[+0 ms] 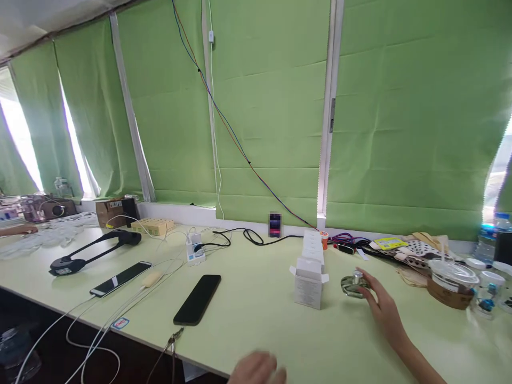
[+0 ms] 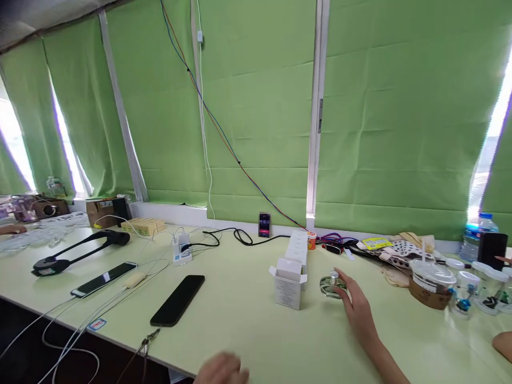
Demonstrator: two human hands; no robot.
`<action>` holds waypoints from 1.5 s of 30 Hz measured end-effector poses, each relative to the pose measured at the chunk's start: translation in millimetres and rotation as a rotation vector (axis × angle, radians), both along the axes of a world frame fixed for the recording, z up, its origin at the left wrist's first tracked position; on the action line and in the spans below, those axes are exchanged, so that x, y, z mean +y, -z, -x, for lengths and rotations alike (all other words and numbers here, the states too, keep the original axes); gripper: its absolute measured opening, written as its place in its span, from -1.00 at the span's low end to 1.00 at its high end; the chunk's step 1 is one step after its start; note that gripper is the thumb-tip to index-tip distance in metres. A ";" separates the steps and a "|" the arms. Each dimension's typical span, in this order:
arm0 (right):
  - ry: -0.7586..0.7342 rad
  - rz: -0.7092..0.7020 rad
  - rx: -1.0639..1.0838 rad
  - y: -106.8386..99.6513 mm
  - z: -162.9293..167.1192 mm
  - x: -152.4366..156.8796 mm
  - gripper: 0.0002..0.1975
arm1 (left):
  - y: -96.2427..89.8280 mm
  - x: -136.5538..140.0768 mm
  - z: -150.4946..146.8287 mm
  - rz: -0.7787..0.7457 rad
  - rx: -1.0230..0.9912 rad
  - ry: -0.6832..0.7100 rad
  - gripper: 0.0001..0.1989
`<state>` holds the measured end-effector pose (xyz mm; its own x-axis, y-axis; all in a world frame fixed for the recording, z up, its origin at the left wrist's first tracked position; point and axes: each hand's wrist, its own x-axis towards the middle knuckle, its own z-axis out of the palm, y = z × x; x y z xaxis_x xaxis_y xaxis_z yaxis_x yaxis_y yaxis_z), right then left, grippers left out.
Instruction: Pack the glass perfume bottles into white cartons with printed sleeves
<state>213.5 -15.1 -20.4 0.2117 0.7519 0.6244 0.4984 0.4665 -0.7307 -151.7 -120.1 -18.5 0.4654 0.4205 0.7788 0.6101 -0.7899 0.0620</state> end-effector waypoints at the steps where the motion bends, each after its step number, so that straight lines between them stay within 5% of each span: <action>1: 0.027 -0.026 0.028 -9.7 5.7 0.2 -0.53 | -8.2 18.9 -4.0 -0.025 -0.002 0.031 -0.71; 3: 0.054 -0.093 0.124 -31.6 21.1 2.3 -0.47 | -26.1 58.7 -19.3 0.061 -0.088 0.026 -0.54; 7: -0.034 -0.172 0.093 -69.5 59.8 9.1 -0.51 | -45.8 123.7 -61.1 0.384 -0.233 0.232 -0.17; 11: -0.137 -0.198 -0.057 -83.1 89.9 13.7 -0.58 | -31.5 149.2 -86.3 0.583 -0.411 0.376 -0.29; 21: -0.255 -0.268 -0.463 -55.8 85.8 24.3 -0.57 | -10.7 153.1 -77.3 0.703 -0.543 0.401 -0.51; 38: -0.275 -0.315 -0.523 -31.1 86.9 19.7 -0.54 | -6.5 144.5 -77.4 0.648 -0.430 0.336 -0.52; 45: -0.329 -0.380 -0.763 -30.0 85.7 23.2 -0.59 | -8.9 143.8 -78.7 0.642 -0.427 0.354 -0.51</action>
<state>127.7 8.1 9.6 -0.5489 0.4164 0.7248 0.5827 0.8123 -0.0253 -73.0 23.7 -9.7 0.3734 0.7257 0.5779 0.1558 -0.6632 0.7321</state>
